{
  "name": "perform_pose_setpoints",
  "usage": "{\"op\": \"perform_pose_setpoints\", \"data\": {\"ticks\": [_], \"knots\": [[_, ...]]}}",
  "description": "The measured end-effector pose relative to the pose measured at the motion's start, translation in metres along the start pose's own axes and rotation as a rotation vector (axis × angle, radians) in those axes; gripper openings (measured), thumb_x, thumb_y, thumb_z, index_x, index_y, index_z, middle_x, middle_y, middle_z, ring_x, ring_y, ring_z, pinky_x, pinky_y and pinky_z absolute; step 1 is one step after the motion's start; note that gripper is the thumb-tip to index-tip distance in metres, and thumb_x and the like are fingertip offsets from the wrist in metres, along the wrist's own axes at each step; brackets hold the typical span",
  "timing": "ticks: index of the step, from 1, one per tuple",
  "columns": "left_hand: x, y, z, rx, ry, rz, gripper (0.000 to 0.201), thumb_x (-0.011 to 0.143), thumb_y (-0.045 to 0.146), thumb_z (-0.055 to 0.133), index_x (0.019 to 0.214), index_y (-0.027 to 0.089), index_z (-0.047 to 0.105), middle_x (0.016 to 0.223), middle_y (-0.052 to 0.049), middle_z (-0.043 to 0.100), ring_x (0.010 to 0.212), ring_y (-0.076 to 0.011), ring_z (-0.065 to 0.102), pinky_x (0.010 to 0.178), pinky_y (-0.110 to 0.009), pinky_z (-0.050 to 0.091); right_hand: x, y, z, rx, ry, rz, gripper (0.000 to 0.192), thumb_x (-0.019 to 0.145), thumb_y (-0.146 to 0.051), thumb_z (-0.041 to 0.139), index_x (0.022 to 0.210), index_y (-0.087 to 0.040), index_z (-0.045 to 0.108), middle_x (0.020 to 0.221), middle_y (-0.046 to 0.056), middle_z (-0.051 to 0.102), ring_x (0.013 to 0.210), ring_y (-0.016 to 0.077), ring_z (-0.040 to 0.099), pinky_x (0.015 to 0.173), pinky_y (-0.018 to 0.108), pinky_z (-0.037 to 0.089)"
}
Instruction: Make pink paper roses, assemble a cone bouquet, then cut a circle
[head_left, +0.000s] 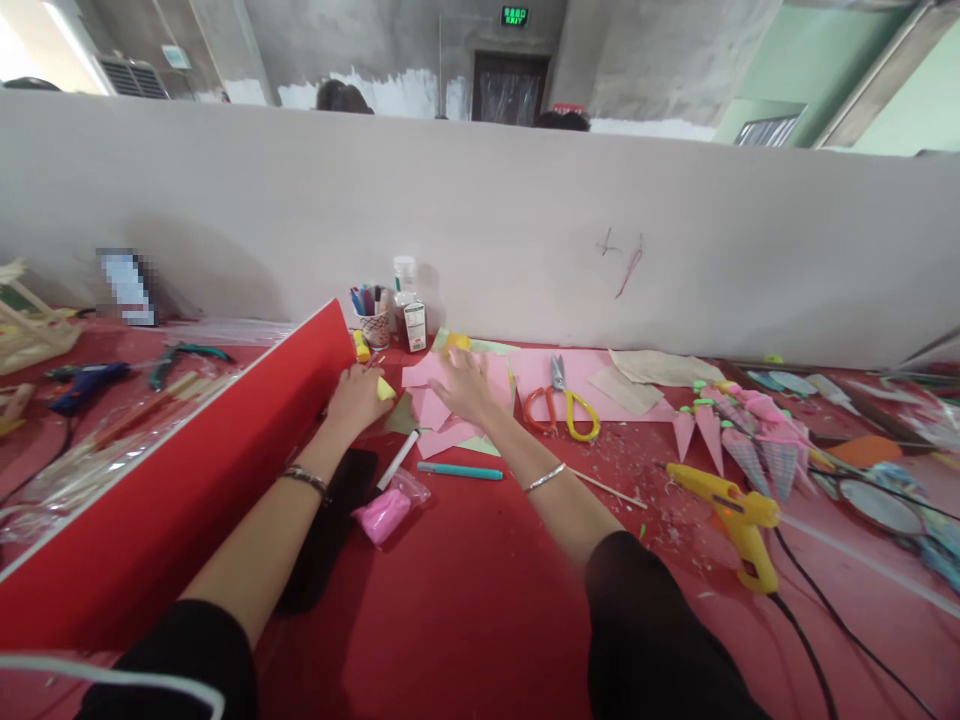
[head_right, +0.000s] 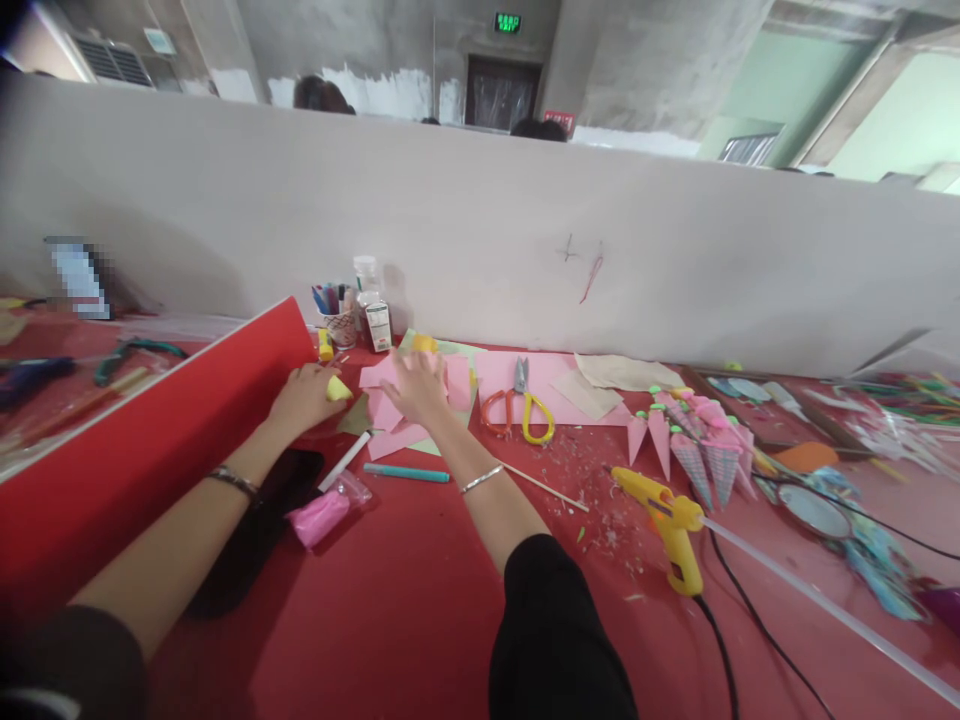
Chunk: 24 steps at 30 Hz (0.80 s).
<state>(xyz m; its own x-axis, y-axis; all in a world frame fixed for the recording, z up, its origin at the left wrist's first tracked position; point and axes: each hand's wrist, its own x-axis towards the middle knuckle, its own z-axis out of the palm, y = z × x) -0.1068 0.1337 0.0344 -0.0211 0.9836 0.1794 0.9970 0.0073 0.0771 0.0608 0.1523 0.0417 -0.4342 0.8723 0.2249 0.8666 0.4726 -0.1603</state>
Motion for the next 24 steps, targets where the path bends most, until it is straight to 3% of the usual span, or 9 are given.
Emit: {"op": "perform_pose_setpoints", "data": {"ticks": [2, 4, 9, 14, 18, 24], "knots": [[-0.005, -0.003, -0.008, 0.029, 0.004, -0.050, 0.051, 0.070, 0.029, 0.050, 0.117, 0.010, 0.047, 0.110, -0.018, 0.052, 0.105, -0.0305, 0.049, 0.090, -0.038, 0.037, -0.002, -0.002, 0.005, -0.034, -0.065, -0.169, 0.051, 0.084, -0.045, 0.037, 0.130, -0.024, 0.033, 0.139, 0.009, 0.030, 0.128, 0.0253, 0.022, 0.103, 0.048, 0.012], [-0.010, -0.006, -0.014, 0.033, -0.023, -0.086, 0.051, 0.071, 0.031, 0.049, 0.118, 0.010, 0.045, 0.108, -0.017, 0.052, 0.103, -0.0298, 0.050, 0.088, -0.037, 0.039, -0.003, 0.000, 0.012, -0.084, -0.126, -0.213, 0.049, 0.083, -0.044, 0.042, 0.128, -0.027, 0.037, 0.141, 0.007, 0.027, 0.130, 0.0250, 0.021, 0.104, 0.047, 0.012], [-0.017, -0.010, -0.016, 0.025, -0.122, -0.117, 0.050, 0.072, 0.032, 0.048, 0.118, 0.012, 0.046, 0.111, -0.016, 0.052, 0.105, -0.0292, 0.050, 0.085, -0.034, 0.041, 0.000, 0.019, 0.029, -0.140, -0.133, -0.127, 0.047, 0.084, -0.036, 0.041, 0.128, -0.019, 0.039, 0.139, 0.011, 0.031, 0.128, 0.0257, 0.024, 0.105, 0.047, 0.010], [-0.021, -0.015, -0.007, 0.046, -0.119, -0.121, 0.048, 0.073, 0.034, 0.048, 0.119, 0.017, 0.045, 0.116, -0.015, 0.051, 0.109, -0.0301, 0.047, 0.087, -0.038, 0.039, 0.006, 0.031, 0.032, -0.150, -0.111, -0.059, 0.046, 0.086, -0.033, 0.035, 0.128, -0.017, 0.038, 0.139, 0.014, 0.030, 0.128, 0.0266, 0.024, 0.103, 0.051, 0.011], [-0.021, -0.014, -0.003, 0.056, -0.101, -0.042, 0.050, 0.075, 0.036, 0.047, 0.121, 0.017, 0.044, 0.127, -0.016, 0.044, 0.116, -0.0320, 0.040, 0.093, -0.046, 0.033, 0.011, 0.034, 0.033, -0.144, -0.126, -0.038, 0.043, 0.086, -0.032, 0.032, 0.127, -0.021, 0.039, 0.137, 0.012, 0.034, 0.126, 0.0254, 0.028, 0.103, 0.051, 0.012], [0.004, 0.007, 0.007, -0.041, -0.091, 0.132, 0.046, 0.080, 0.030, 0.040, 0.123, 0.015, 0.042, 0.133, -0.014, 0.039, 0.124, -0.0285, 0.032, 0.100, -0.042, 0.027, 0.016, 0.033, 0.030, -0.118, -0.184, -0.027, 0.043, 0.087, -0.032, 0.029, 0.127, -0.019, 0.040, 0.135, 0.012, 0.037, 0.125, 0.0272, 0.029, 0.103, 0.051, 0.011]]}}
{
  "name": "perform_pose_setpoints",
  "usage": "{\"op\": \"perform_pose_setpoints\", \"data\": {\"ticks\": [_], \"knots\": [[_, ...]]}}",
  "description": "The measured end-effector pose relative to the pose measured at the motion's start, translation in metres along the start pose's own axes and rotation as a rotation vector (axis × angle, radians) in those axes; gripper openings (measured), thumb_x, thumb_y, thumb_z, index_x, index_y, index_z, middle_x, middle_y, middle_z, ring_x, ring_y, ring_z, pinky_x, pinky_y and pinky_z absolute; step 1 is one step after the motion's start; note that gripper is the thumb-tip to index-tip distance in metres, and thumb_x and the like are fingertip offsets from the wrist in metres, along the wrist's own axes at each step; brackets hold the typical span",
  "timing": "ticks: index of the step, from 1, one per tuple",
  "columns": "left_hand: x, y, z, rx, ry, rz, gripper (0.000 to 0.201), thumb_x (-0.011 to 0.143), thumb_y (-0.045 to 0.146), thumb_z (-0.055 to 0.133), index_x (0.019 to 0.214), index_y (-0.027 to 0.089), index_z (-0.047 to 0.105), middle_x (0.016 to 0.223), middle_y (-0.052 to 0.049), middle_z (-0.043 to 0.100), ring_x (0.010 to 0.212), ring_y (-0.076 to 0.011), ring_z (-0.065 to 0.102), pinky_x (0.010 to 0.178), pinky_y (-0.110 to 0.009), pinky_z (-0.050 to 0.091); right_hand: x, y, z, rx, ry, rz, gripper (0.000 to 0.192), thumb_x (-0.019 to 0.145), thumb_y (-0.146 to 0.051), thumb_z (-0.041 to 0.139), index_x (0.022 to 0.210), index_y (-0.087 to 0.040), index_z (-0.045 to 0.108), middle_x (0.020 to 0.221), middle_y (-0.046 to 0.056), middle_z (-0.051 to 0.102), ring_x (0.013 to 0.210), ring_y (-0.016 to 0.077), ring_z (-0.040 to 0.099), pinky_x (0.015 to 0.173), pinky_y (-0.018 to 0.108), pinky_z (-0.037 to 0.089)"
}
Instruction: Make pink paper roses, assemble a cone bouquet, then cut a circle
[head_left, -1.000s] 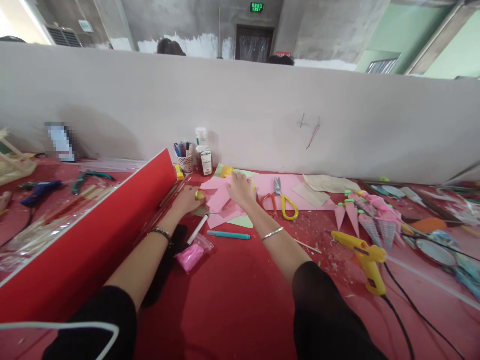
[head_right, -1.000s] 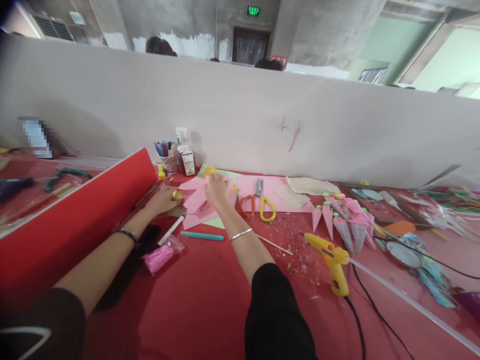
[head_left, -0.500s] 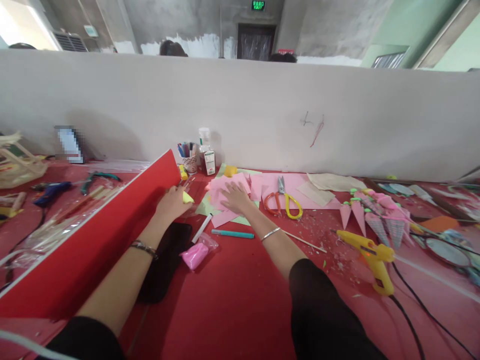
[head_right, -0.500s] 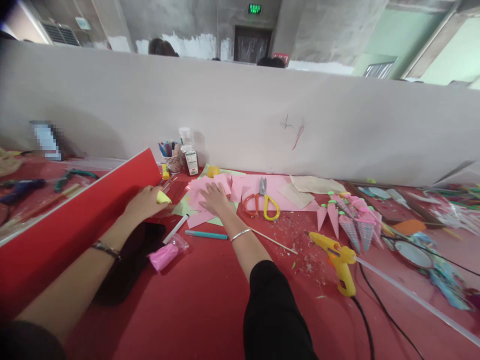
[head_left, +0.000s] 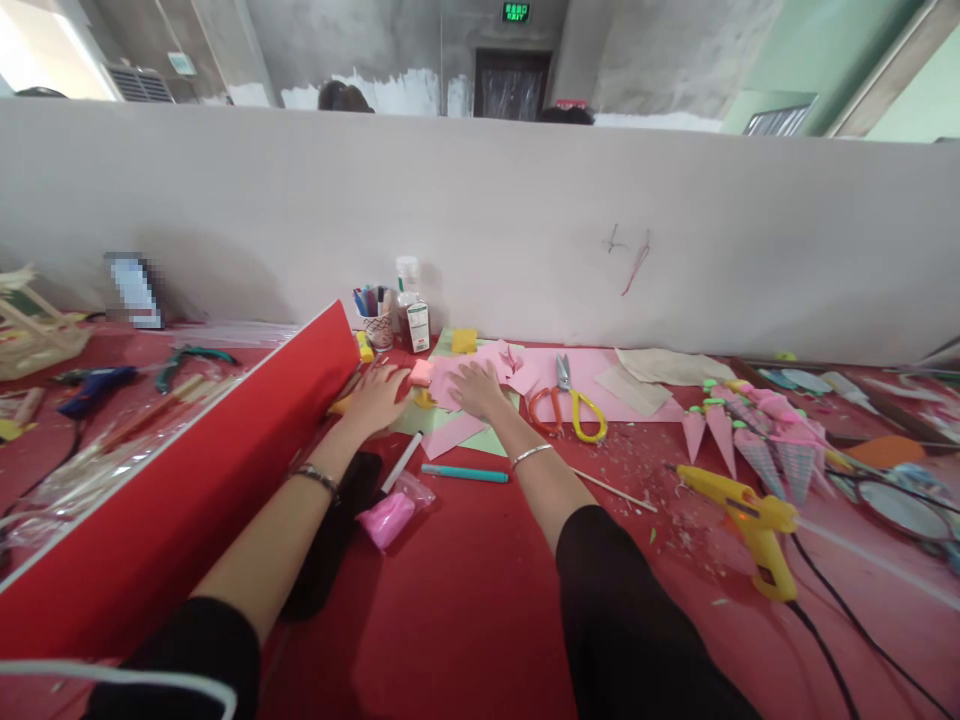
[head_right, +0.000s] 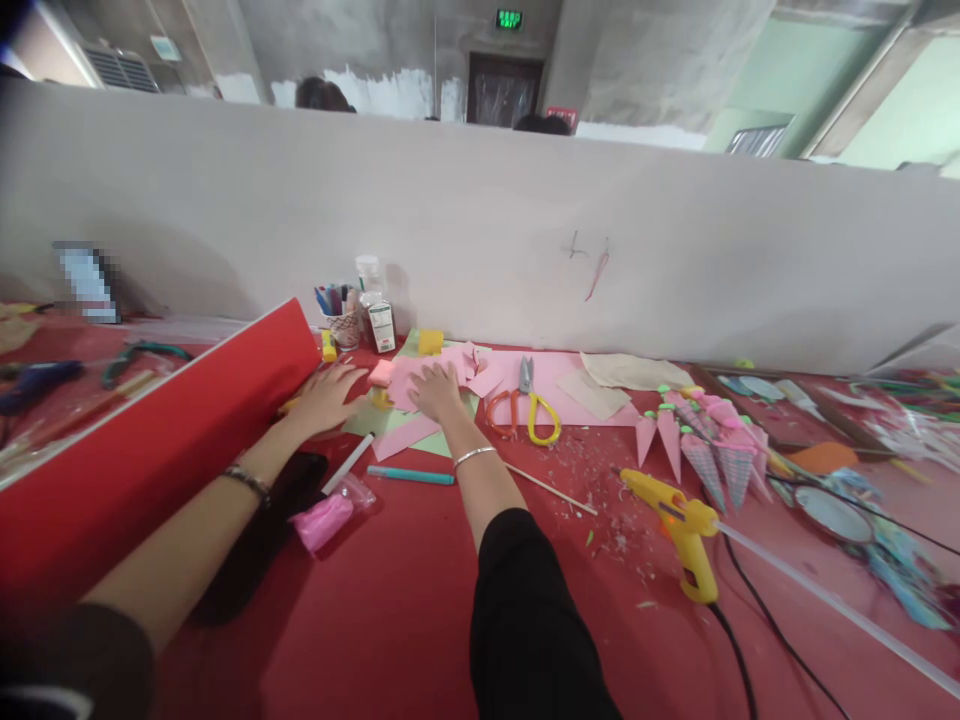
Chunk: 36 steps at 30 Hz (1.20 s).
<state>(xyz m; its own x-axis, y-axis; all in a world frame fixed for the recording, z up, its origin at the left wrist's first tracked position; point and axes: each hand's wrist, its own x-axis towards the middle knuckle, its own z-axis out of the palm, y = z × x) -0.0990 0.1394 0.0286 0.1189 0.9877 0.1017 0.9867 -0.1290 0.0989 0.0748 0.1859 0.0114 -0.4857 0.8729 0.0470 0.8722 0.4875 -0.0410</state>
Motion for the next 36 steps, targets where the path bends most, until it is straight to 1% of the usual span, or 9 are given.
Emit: {"op": "perform_pose_setpoints", "data": {"ticks": [6, 10, 13, 16, 19, 24, 28, 32, 36], "knots": [[0.033, 0.015, 0.015, -0.064, -0.081, 0.124, 0.051, 0.073, 0.030, 0.051, 0.123, 0.021, 0.042, 0.135, -0.009, 0.037, 0.122, -0.0260, 0.036, 0.099, -0.037, 0.031, -0.002, 0.003, -0.003, 0.048, -0.071, -0.021, 0.047, 0.086, -0.040, 0.031, 0.129, -0.023, 0.036, 0.138, 0.009, 0.033, 0.128, 0.0267, 0.025, 0.103, 0.053, 0.008], [0.038, 0.012, 0.015, -0.053, -0.061, 0.117, 0.047, 0.075, 0.028, 0.048, 0.121, 0.018, 0.044, 0.129, -0.011, 0.042, 0.117, -0.0282, 0.041, 0.094, -0.035, 0.036, -0.002, 0.006, -0.003, 0.113, -0.108, -0.031, 0.075, 0.072, -0.057, 0.047, 0.135, -0.023, 0.025, 0.142, 0.013, 0.022, 0.131, 0.0298, 0.015, 0.102, 0.056, 0.007], [0.041, 0.012, 0.011, -0.028, -0.053, 0.073, 0.043, 0.075, 0.025, 0.048, 0.118, 0.018, 0.045, 0.123, -0.012, 0.046, 0.112, -0.0273, 0.046, 0.090, -0.034, 0.039, 0.001, 0.006, -0.003, 0.156, -0.094, -0.023, 0.084, 0.066, -0.053, 0.055, 0.136, -0.019, 0.021, 0.142, 0.015, 0.023, 0.130, 0.0307, 0.019, 0.101, 0.054, 0.016], [0.046, 0.017, 0.009, -0.008, -0.059, -0.004, 0.040, 0.076, 0.028, 0.047, 0.115, 0.017, 0.047, 0.119, -0.014, 0.047, 0.106, -0.0269, 0.051, 0.082, -0.034, 0.044, 0.004, 0.003, -0.003, 0.192, -0.051, 0.010, 0.073, 0.069, -0.039, 0.055, 0.133, -0.016, 0.027, 0.137, 0.017, 0.032, 0.122, 0.0323, 0.033, 0.095, 0.052, 0.029], [0.050, 0.020, 0.010, 0.000, -0.067, -0.060, 0.039, 0.077, 0.032, 0.046, 0.113, 0.018, 0.048, 0.117, -0.013, 0.049, 0.103, -0.0244, 0.054, 0.077, -0.031, 0.045, 0.005, 0.003, -0.004, 0.224, -0.005, 0.030, 0.055, 0.073, -0.027, 0.051, 0.126, -0.015, 0.039, 0.130, 0.017, 0.041, 0.116, 0.0320, 0.040, 0.092, 0.050, 0.033], [0.046, 0.012, 0.001, 0.062, -0.058, -0.113, 0.042, 0.078, 0.036, 0.044, 0.113, 0.014, 0.049, 0.111, -0.016, 0.056, 0.107, -0.0276, 0.050, 0.082, -0.034, 0.043, 0.005, 0.011, -0.007, 0.351, 0.010, -0.002, 0.029, 0.079, -0.019, 0.046, 0.106, -0.018, 0.057, 0.111, 0.008, 0.059, 0.104, 0.0210, 0.053, 0.087, 0.031, 0.040], [0.033, -0.004, -0.014, 0.161, -0.037, -0.136, 0.039, 0.076, 0.023, 0.044, 0.113, 0.011, 0.050, 0.116, -0.018, 0.053, 0.110, -0.0292, 0.047, 0.085, -0.038, 0.040, 0.007, 0.016, -0.009, 0.481, 0.021, 0.018, 0.035, 0.090, -0.025, 0.027, 0.103, -0.017, 0.059, 0.092, 0.005, 0.066, 0.079, 0.0138, 0.063, 0.071, 0.022, 0.045], [0.016, -0.013, -0.021, 0.236, -0.095, -0.077, 0.035, 0.073, 0.025, 0.052, 0.106, 0.013, 0.057, 0.124, -0.016, 0.048, 0.115, -0.0291, 0.042, 0.093, -0.041, 0.033, 0.007, 0.015, -0.007, 0.531, 0.098, 0.088, 0.044, 0.092, -0.029, 0.017, 0.108, -0.014, 0.054, 0.105, 0.010, 0.062, 0.089, 0.0161, 0.061, 0.075, 0.025, 0.045], [-0.004, -0.012, -0.021, 0.271, -0.186, 0.225, 0.035, 0.080, 0.037, 0.044, 0.104, 0.017, 0.059, 0.121, -0.011, 0.052, 0.115, -0.0247, 0.043, 0.094, -0.035, 0.034, 0.005, 0.010, -0.006, 0.528, 0.098, 0.056, 0.036, 0.090, -0.033, 0.028, 0.109, -0.019, 0.055, 0.112, 0.006, 0.059, 0.102, 0.0178, 0.055, 0.089, 0.031, 0.039]]}}
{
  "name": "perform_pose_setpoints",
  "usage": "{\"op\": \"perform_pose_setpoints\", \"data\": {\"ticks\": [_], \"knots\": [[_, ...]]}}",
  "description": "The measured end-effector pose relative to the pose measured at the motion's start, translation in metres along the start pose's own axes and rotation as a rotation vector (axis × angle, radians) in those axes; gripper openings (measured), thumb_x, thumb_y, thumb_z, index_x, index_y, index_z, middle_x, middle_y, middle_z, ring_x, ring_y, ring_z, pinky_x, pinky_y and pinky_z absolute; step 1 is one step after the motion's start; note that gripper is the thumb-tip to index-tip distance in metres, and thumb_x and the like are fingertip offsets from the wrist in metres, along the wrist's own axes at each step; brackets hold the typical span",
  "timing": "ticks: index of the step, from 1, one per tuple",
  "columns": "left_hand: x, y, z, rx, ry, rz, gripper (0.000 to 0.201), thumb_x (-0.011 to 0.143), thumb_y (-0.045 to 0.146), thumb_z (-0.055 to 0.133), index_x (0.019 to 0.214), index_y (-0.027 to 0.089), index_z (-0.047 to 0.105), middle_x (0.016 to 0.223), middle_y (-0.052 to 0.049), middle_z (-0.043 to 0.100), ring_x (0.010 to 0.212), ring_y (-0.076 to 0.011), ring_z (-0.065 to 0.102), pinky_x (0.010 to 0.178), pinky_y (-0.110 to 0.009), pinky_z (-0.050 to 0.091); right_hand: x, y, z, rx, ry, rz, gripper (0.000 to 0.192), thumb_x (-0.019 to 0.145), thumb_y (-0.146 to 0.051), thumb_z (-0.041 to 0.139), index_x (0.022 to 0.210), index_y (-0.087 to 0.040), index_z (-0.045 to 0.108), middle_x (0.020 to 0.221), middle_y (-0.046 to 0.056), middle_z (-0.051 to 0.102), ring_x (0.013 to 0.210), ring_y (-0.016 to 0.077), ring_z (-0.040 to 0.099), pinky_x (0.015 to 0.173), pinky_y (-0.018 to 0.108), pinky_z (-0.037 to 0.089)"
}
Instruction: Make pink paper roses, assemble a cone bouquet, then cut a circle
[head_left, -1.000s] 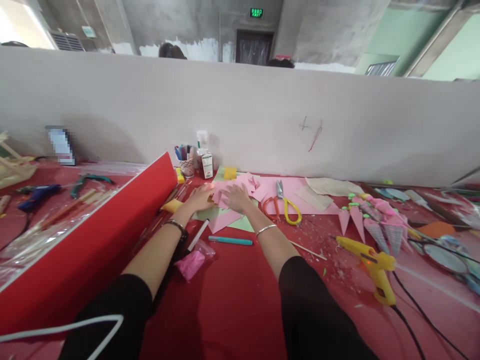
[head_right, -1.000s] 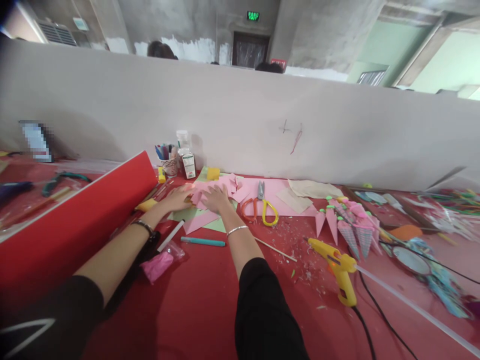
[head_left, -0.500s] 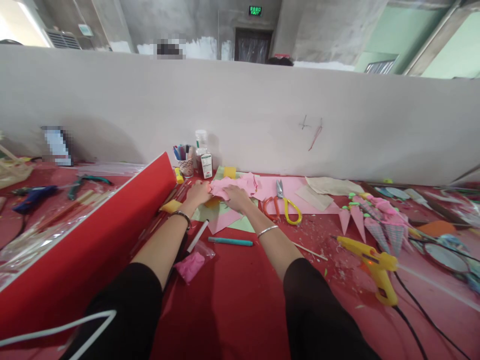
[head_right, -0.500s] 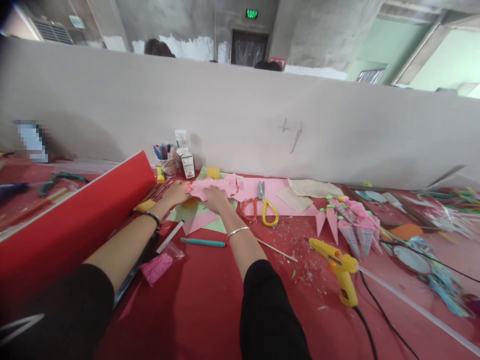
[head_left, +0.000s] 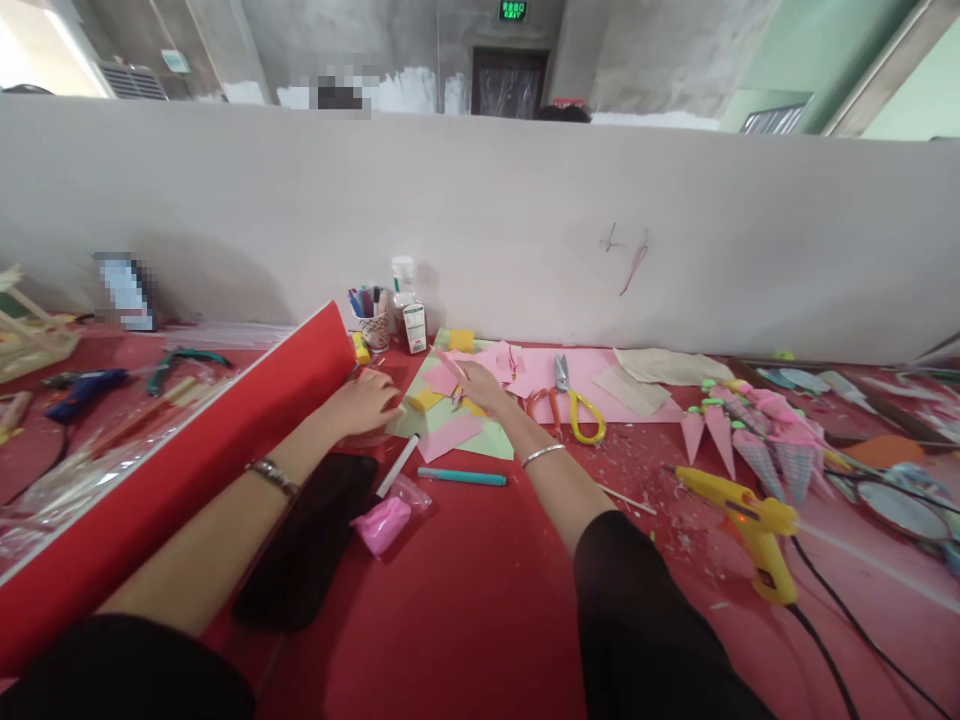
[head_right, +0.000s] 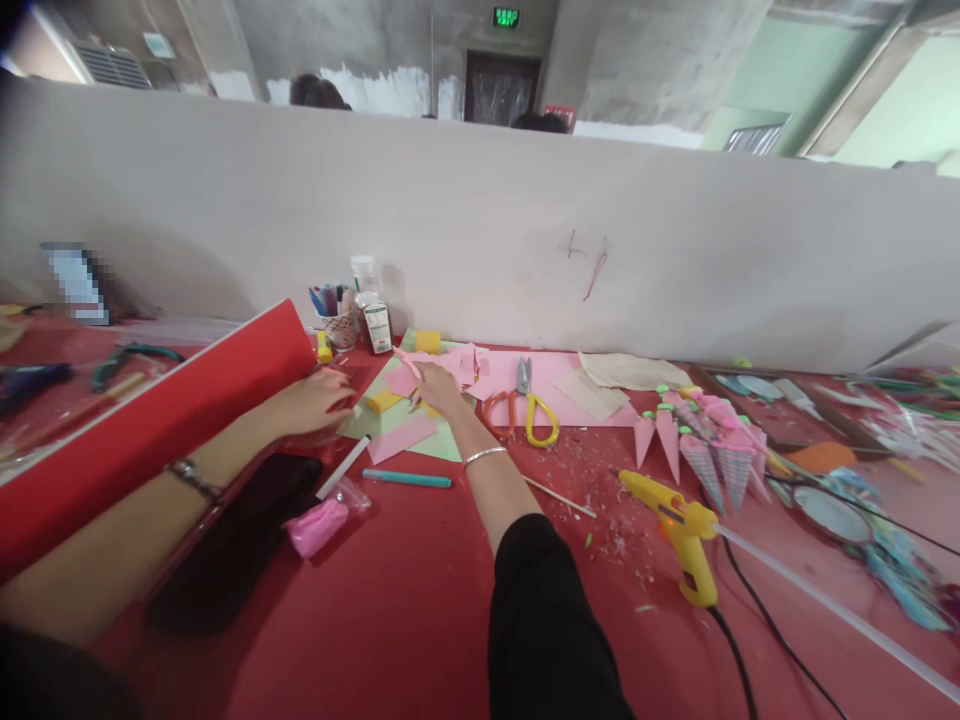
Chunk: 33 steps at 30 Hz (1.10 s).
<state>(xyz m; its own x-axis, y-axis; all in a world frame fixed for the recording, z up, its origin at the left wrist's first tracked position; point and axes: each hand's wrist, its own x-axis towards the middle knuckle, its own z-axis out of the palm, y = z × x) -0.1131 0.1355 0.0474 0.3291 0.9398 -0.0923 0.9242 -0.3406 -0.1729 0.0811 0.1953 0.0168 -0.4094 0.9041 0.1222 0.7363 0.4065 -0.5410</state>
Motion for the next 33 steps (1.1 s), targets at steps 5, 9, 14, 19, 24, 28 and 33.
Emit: {"op": "perform_pose_setpoints", "data": {"ticks": [5, 9, 14, 19, 24, 28, 33], "knots": [[-0.014, 0.004, 0.006, 0.052, -0.115, 0.106, 0.032, 0.073, 0.028, 0.054, 0.103, 0.019, 0.058, 0.106, -0.009, 0.061, 0.099, -0.0235, 0.056, 0.085, -0.033, 0.040, -0.003, -0.009, -0.009, -0.045, -0.079, -0.018, 0.056, 0.069, -0.043, 0.061, 0.118, -0.019, 0.051, 0.128, 0.009, 0.047, 0.122, 0.0256, 0.037, 0.102, 0.040, 0.023], [-0.013, 0.001, 0.011, 0.020, -0.097, 0.107, 0.021, 0.076, 0.016, 0.047, 0.089, 0.018, 0.063, 0.096, -0.009, 0.065, 0.091, -0.0211, 0.059, 0.075, -0.029, 0.043, -0.003, -0.008, -0.028, -0.074, 0.027, 0.045, 0.052, 0.081, -0.046, 0.041, 0.127, -0.022, 0.038, 0.137, 0.006, 0.035, 0.128, 0.0219, 0.027, 0.105, 0.043, 0.014], [-0.012, 0.000, 0.006, 0.020, -0.032, 0.108, 0.023, 0.081, 0.018, 0.039, 0.080, 0.017, 0.063, 0.088, -0.008, 0.065, 0.088, -0.0193, 0.059, 0.070, -0.026, 0.043, -0.007, 0.011, -0.034, -0.138, 0.230, 0.287, 0.046, 0.086, -0.034, 0.031, 0.127, -0.015, 0.034, 0.134, 0.016, 0.034, 0.127, 0.0293, 0.025, 0.099, 0.053, 0.019], [-0.010, 0.006, -0.012, -0.178, 0.320, -0.083, 0.028, 0.086, 0.026, 0.032, 0.094, 0.021, 0.058, 0.097, -0.004, 0.059, 0.086, -0.0149, 0.057, 0.062, -0.021, 0.042, -0.012, 0.020, -0.017, -0.141, 0.158, 0.242, 0.033, 0.083, -0.031, 0.037, 0.111, -0.017, 0.049, 0.120, 0.012, 0.050, 0.117, 0.0248, 0.039, 0.096, 0.041, 0.030], [0.001, 0.022, -0.026, -0.325, 0.446, -0.140, 0.031, 0.087, 0.027, 0.030, 0.105, 0.020, 0.054, 0.104, -0.004, 0.054, 0.086, -0.0155, 0.057, 0.062, -0.021, 0.042, -0.008, 0.013, -0.007, -0.118, 0.073, 0.139, 0.027, 0.082, -0.031, 0.040, 0.095, -0.013, 0.055, 0.110, 0.012, 0.055, 0.106, 0.0219, 0.047, 0.090, 0.034, 0.036], [0.013, 0.034, -0.022, -0.333, 0.449, -0.119, 0.031, 0.086, 0.026, 0.032, 0.108, 0.021, 0.054, 0.110, -0.004, 0.051, 0.091, -0.0164, 0.056, 0.065, -0.022, 0.044, -0.009, 0.012, -0.006, -0.087, 0.065, 0.100, 0.018, 0.078, -0.027, 0.044, 0.086, -0.015, 0.055, 0.094, 0.009, 0.059, 0.087, 0.0200, 0.054, 0.077, 0.030, 0.041], [0.024, 0.038, -0.013, -0.411, 0.416, -0.122, 0.031, 0.085, 0.023, 0.033, 0.108, 0.020, 0.054, 0.108, -0.005, 0.051, 0.094, -0.0165, 0.055, 0.075, -0.024, 0.044, -0.012, 0.013, -0.013, -0.037, 0.152, 0.132, 0.017, 0.076, -0.022, 0.039, 0.075, -0.015, 0.055, 0.078, 0.004, 0.057, 0.074, 0.0164, 0.052, 0.065, 0.026, 0.041]]}}
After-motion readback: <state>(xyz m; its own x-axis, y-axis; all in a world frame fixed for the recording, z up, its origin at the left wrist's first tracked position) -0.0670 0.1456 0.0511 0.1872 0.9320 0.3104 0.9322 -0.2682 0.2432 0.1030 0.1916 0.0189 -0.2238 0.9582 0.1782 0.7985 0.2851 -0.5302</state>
